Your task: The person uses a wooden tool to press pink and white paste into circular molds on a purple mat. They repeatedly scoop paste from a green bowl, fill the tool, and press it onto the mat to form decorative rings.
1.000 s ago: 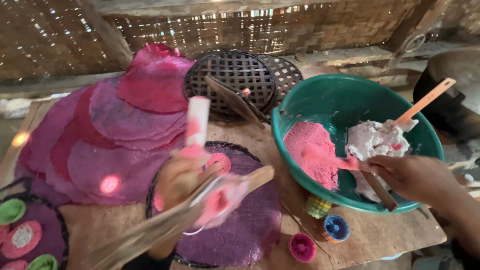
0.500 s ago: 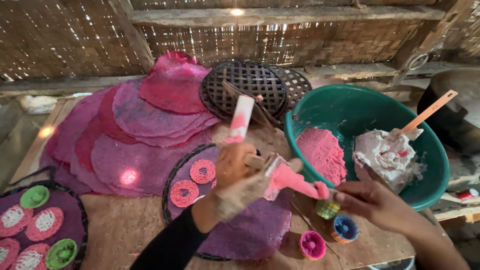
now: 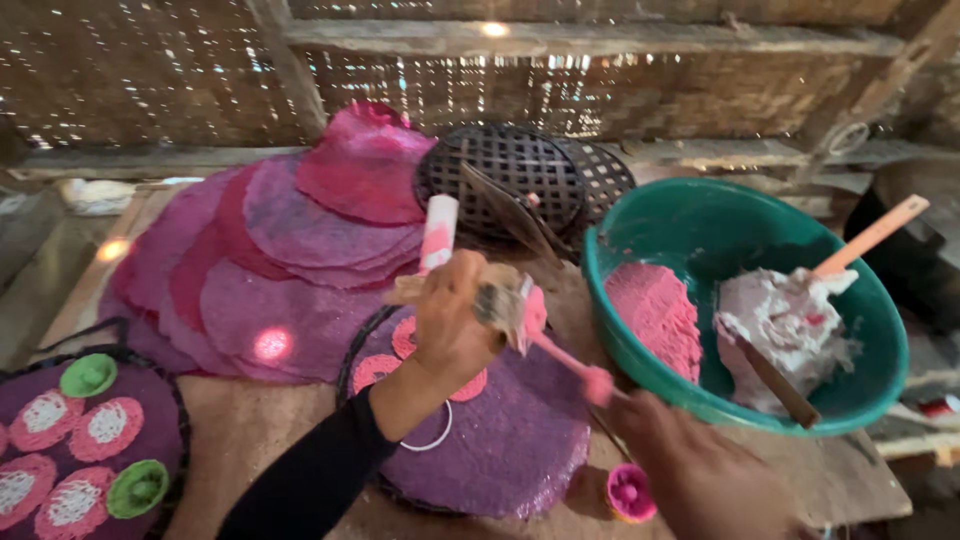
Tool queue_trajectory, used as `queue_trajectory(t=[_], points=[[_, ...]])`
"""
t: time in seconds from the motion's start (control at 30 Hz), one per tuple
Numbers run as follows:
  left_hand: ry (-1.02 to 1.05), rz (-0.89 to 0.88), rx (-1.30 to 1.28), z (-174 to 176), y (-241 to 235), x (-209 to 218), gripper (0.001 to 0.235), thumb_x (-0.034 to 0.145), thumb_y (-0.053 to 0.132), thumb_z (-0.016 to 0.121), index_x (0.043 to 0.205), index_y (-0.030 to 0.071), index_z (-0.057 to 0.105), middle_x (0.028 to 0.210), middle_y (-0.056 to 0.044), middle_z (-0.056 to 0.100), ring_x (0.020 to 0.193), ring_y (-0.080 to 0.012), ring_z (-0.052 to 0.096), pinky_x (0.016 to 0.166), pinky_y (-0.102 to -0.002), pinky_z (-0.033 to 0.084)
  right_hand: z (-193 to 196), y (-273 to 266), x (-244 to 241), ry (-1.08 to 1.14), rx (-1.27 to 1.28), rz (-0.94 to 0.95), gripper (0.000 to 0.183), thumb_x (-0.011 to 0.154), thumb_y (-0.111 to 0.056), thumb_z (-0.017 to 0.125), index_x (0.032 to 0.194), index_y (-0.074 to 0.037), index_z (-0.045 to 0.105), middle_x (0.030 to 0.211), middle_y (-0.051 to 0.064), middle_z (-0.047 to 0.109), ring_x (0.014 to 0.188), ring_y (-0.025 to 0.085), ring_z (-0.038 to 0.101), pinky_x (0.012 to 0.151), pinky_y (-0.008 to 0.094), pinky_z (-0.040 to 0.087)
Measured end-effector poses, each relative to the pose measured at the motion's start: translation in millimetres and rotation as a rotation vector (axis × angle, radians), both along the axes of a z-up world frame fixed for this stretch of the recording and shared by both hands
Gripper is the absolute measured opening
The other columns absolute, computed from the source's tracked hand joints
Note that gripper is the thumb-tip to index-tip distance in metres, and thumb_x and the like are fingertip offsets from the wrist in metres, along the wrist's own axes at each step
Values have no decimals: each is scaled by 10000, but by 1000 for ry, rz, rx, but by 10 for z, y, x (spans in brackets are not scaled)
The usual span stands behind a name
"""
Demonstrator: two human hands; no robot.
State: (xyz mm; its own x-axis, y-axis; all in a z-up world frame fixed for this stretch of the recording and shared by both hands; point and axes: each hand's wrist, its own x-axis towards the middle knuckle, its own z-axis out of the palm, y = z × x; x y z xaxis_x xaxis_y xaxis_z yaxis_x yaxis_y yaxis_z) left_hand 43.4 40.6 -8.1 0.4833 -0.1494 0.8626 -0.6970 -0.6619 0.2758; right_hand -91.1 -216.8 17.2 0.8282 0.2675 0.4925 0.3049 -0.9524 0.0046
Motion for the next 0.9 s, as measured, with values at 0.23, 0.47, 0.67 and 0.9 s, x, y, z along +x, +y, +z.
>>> queue_trajectory(t=[0.23,0.47,0.67,0.9], points=[[-193,-54,-565,19,-405,-92,456,821,156,772,1171,-21,540,1099,-119,581,981,-270,584,858,-440,479,-267,41,378,6,643,-130,173,957,-227,688,1073,-136,778,638,133,643,541,166,655,554,329,515],[-237,176,-418,-61,-501,50,330,807,146,828,1070,55,651,1039,-61,456,952,-228,526,819,-394,443,-1021,76,384,30,829,111,219,932,-141,674,1116,-31,720,747,73,732,687,119,724,655,290,569],[-244,213,-259,158,-53,44,313,779,148,817,997,123,594,992,-38,534,938,-271,540,831,-412,436,-677,-810,690,171,551,186,223,825,-131,659,1025,-61,729,850,80,749,754,194,721,704,365,574],[-5,-389,-376,237,454,-134,298,824,227,837,1028,152,633,1066,-25,500,968,-210,549,863,-362,433,-789,-1155,1412,302,-106,-199,286,988,-232,512,1185,-128,692,1202,96,736,1073,281,721,906,423,588]])
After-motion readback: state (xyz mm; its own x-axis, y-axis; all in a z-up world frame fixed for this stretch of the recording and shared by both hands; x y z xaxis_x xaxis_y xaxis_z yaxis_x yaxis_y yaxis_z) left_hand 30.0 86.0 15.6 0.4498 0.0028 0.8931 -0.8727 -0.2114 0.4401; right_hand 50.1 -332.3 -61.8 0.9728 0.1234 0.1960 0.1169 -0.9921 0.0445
